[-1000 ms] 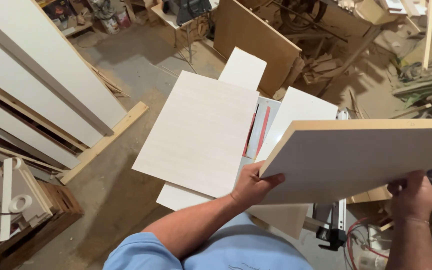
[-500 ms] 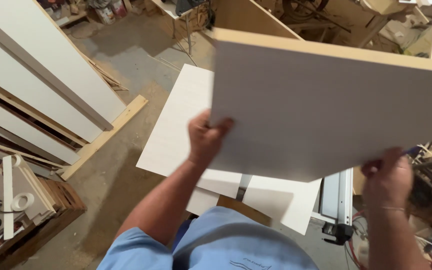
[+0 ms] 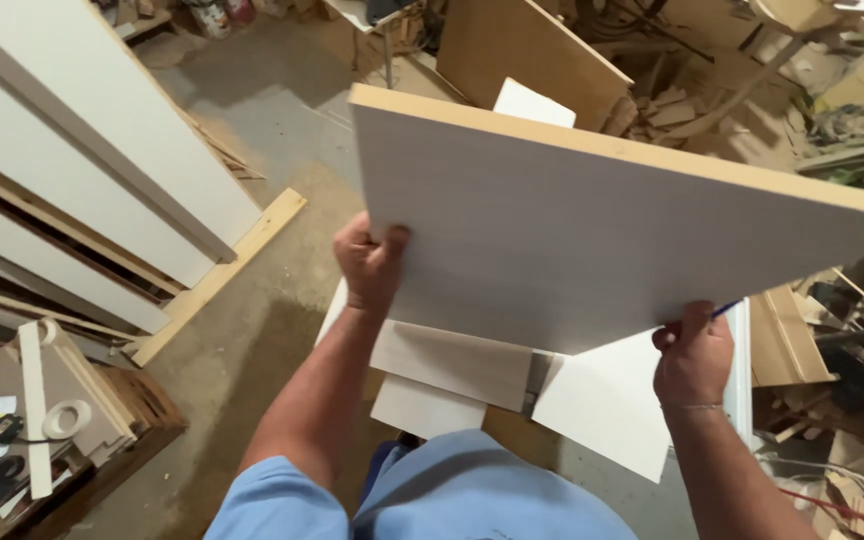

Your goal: Handling, marking, and assembling melamine boards for a cabinet project.

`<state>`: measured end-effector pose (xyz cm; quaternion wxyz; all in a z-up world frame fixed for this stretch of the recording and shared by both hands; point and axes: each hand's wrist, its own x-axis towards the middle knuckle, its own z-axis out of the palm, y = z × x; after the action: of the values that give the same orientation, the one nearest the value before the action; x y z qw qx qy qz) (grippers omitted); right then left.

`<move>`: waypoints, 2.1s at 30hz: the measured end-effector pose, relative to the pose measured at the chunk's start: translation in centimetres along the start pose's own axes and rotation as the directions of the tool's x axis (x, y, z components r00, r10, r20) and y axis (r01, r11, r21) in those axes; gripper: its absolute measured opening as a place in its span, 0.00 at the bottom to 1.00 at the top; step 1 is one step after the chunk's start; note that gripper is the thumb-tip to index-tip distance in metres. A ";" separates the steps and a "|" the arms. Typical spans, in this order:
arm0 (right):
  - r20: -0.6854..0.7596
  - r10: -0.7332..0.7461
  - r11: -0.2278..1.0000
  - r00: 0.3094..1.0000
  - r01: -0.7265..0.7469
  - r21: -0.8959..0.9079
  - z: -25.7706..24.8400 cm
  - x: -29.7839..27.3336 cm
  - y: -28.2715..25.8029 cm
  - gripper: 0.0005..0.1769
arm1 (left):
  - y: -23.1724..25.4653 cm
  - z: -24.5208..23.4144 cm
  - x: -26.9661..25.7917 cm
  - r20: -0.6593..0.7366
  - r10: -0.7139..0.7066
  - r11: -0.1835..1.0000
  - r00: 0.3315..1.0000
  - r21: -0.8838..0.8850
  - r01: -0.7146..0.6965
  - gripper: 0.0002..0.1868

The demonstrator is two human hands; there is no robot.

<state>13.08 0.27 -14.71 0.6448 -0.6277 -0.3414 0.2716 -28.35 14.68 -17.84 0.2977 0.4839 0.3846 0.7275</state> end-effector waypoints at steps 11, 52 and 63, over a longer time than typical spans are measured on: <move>-0.014 0.038 0.995 0.999 -0.040 -0.094 4.1 -4.9 -6.0 0.23 | 6.3 -0.1 0.6 0.073 0.037 0.993 0.997 0.106 -0.044 0.23; 0.293 -0.334 0.594 0.896 0.441 -0.672 -1.3 -3.1 -0.3 0.14 | -13.0 -10.4 -14.2 0.133 -0.718 0.605 0.683 0.604 0.519 0.27; -0.082 0.038 0.994 0.996 -0.046 -0.100 1.8 -3.5 -1.7 0.19 | 7.2 -4.4 -6.8 0.115 -0.596 0.710 0.795 0.538 0.455 0.35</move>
<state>9.32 -1.46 -13.41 0.6191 -0.6771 -0.3157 0.2419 -30.43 4.17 -15.99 0.4145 0.5089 0.6303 0.4147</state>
